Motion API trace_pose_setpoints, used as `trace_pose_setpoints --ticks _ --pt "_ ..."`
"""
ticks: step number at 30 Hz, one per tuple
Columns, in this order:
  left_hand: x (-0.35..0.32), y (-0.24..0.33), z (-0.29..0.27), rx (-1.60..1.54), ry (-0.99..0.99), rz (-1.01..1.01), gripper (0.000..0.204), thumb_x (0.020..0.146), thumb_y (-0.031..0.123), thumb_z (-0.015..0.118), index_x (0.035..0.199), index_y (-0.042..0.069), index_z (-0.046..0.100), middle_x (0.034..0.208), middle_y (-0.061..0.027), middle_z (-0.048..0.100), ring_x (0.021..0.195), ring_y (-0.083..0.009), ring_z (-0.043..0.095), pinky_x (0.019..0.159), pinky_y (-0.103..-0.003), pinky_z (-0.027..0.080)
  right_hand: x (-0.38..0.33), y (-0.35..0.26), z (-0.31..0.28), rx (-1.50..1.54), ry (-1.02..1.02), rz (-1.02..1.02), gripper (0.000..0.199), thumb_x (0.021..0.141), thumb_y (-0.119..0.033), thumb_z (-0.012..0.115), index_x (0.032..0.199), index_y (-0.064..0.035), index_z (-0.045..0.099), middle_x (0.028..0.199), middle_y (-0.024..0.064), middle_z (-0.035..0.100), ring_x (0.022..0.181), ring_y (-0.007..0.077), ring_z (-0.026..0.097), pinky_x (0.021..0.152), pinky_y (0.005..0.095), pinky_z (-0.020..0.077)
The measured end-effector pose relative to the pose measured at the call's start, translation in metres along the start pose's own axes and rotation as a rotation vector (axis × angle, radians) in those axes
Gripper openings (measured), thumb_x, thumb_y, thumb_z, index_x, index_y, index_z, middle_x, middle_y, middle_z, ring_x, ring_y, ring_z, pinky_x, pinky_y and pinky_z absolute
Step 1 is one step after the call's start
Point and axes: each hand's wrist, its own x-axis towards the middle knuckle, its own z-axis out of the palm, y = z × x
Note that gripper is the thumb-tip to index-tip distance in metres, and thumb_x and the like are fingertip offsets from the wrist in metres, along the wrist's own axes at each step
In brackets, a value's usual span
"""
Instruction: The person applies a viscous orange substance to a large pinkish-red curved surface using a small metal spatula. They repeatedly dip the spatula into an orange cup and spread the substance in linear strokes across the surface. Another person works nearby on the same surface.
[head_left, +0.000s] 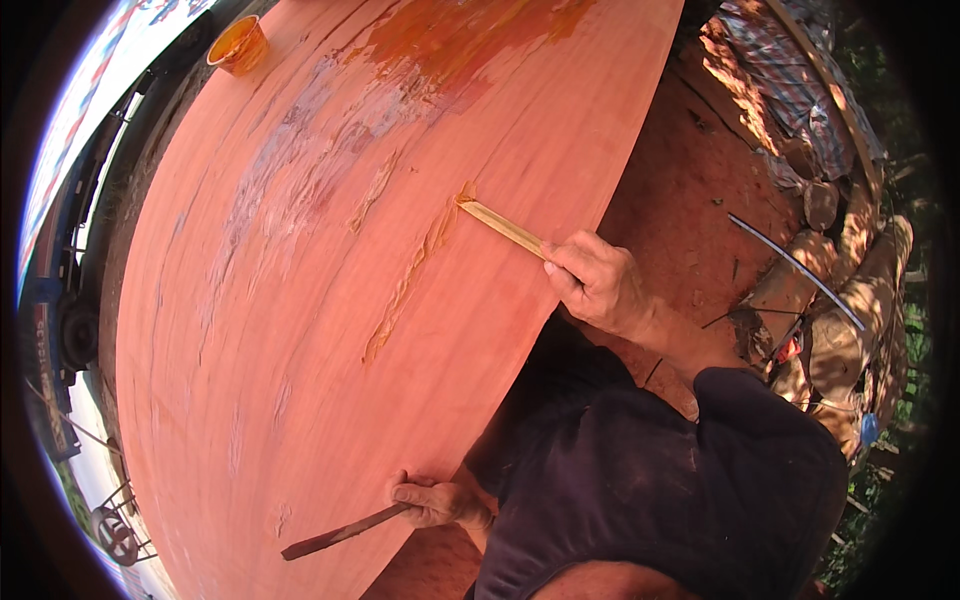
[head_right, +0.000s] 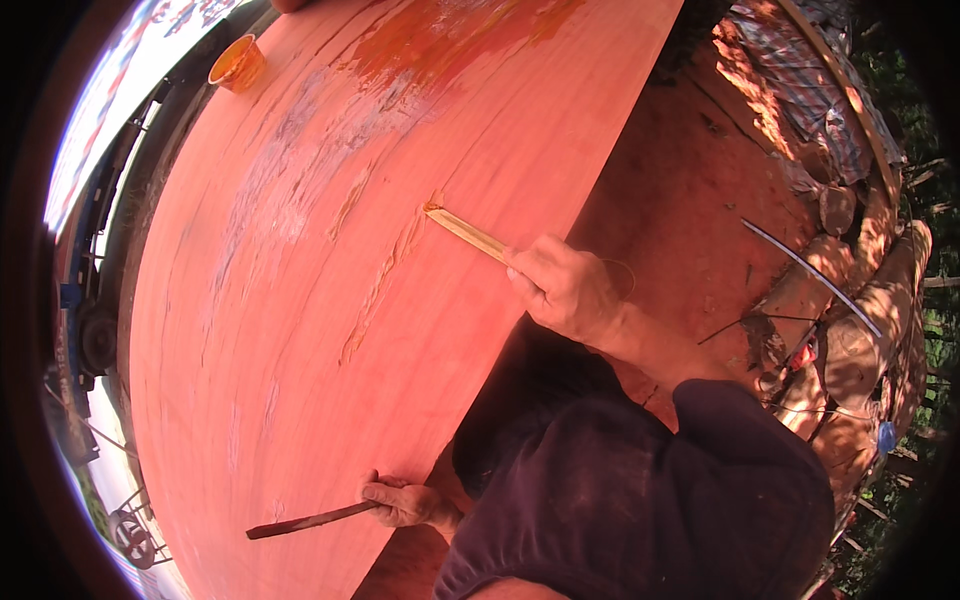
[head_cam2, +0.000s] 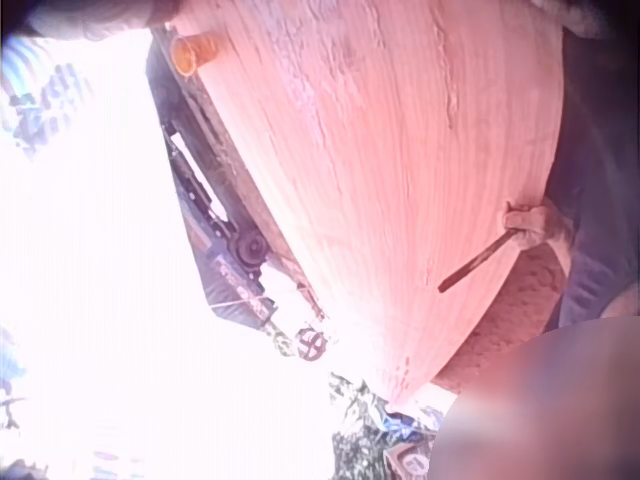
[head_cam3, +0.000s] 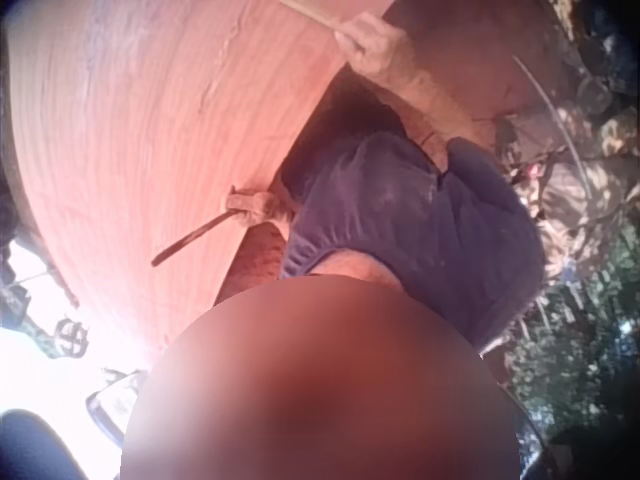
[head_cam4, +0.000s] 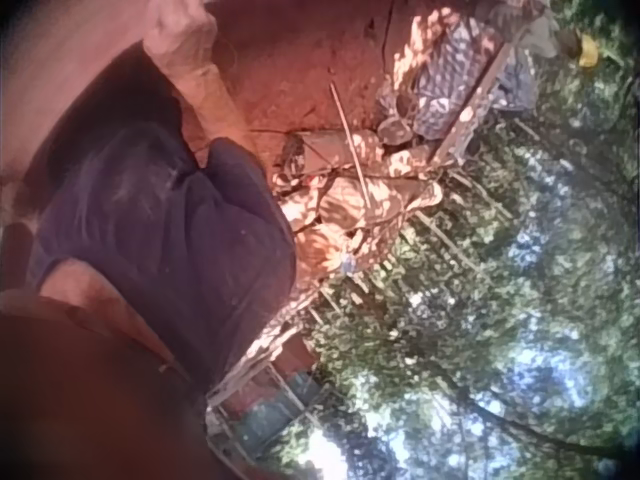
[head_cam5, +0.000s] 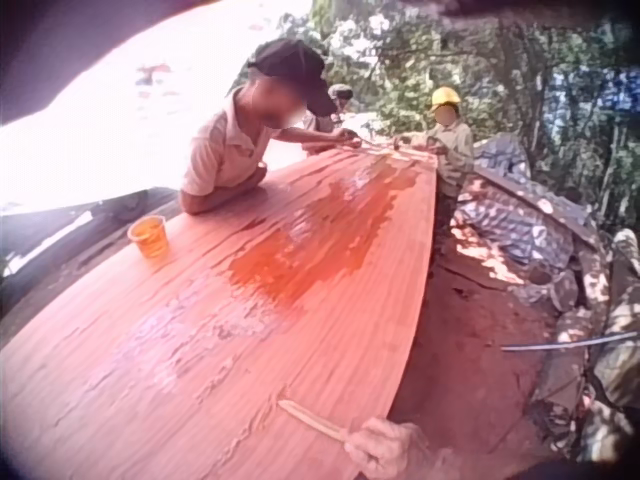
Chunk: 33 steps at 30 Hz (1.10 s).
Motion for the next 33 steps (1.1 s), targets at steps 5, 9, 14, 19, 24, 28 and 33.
trace_pose_setpoints --ticks 5,9,14,19,24,28,33 --pt "0.001 -0.002 0.001 -0.016 0.005 0.029 0.041 0.111 0.028 0.047 0.096 -0.007 0.061 0.064 0.0049 0.036 0.056 -0.005 0.033 0.049 -0.019 0.025 0.004 0.004 -0.004 0.229 0.1 0.061 0.015 0.09 -0.008 0.07 0.102 -0.003 0.074 0.075 0.0071 0.058 0.059 0.0236 0.06 0.052 0.0356 0.0489" --pt "0.0 -0.002 0.0 0.006 0.007 -0.006 0.041 0.112 0.028 0.045 0.094 -0.006 0.061 0.065 0.0043 0.037 0.056 -0.0055 0.033 0.05 -0.02 0.025 0.003 0.004 -0.001 0.063 0.078 0.045 0.014 0.089 -0.006 0.07 0.101 -0.0014 0.074 0.074 0.0081 0.059 0.058 0.0209 0.058 0.051 0.0344 0.0471" --pt "-0.001 -0.003 -0.002 0.055 0.012 -0.008 0.041 0.112 0.027 0.043 0.092 -0.004 0.06 0.067 0.002 0.039 0.057 -0.0067 0.033 0.05 -0.02 0.026 -0.003 -0.004 -0.009 0.075 -0.035 -0.042 0.014 0.09 -0.007 0.07 0.102 0.0006 0.074 0.075 0.0094 0.062 0.059 0.0186 0.059 0.052 0.0325 0.0465" --pt "0.001 -0.004 -0.001 0.001 0.002 0.012 0.041 0.111 0.029 0.047 0.095 -0.006 0.062 0.063 0.0058 0.034 0.056 -0.0046 0.031 0.05 -0.019 0.024 0.019 0.01 -0.019 0.285 -0.017 0.169 0.017 0.094 -0.011 0.068 0.103 0.0016 0.075 0.073 0.0092 0.065 0.061 0.0156 0.06 0.058 0.0302 0.0477" --pt "0.001 -0.003 0.0 -0.001 0.006 0.019 0.042 0.111 0.03 0.047 0.094 -0.005 0.061 0.063 0.006 0.033 0.056 -0.0046 0.031 0.05 -0.02 0.024 0.034 0.024 -0.02 0.322 -0.077 0.331 0.022 0.097 -0.016 0.065 0.107 0.0021 0.074 0.075 0.0082 0.07 0.07 0.0089 0.062 0.062 0.0283 0.0486" --pt "-0.001 -0.001 -0.001 0.021 -0.007 -0.008 0.043 0.111 0.032 0.046 0.094 -0.005 0.061 0.063 0.0054 0.034 0.056 -0.0046 0.032 0.051 -0.02 0.023 0.039 0.027 -0.023 0.407 -0.189 0.331 0.021 0.097 -0.015 0.064 0.107 0.0005 0.075 0.073 0.0031 0.067 0.069 0.0077 0.058 0.063 0.0272 0.0478" --pt "-0.001 0.001 0.0 0.024 -0.007 -0.018 0.045 0.111 0.034 0.045 0.095 -0.005 0.061 0.063 0.0047 0.035 0.056 -0.0051 0.032 0.051 -0.02 0.024 0.033 0.026 -0.023 0.525 -0.302 0.284 0.021 0.098 -0.014 0.063 0.108 0.0007 0.075 0.072 -0.0048 0.058 0.07 0.0052 0.052 0.063 0.0253 0.0448"
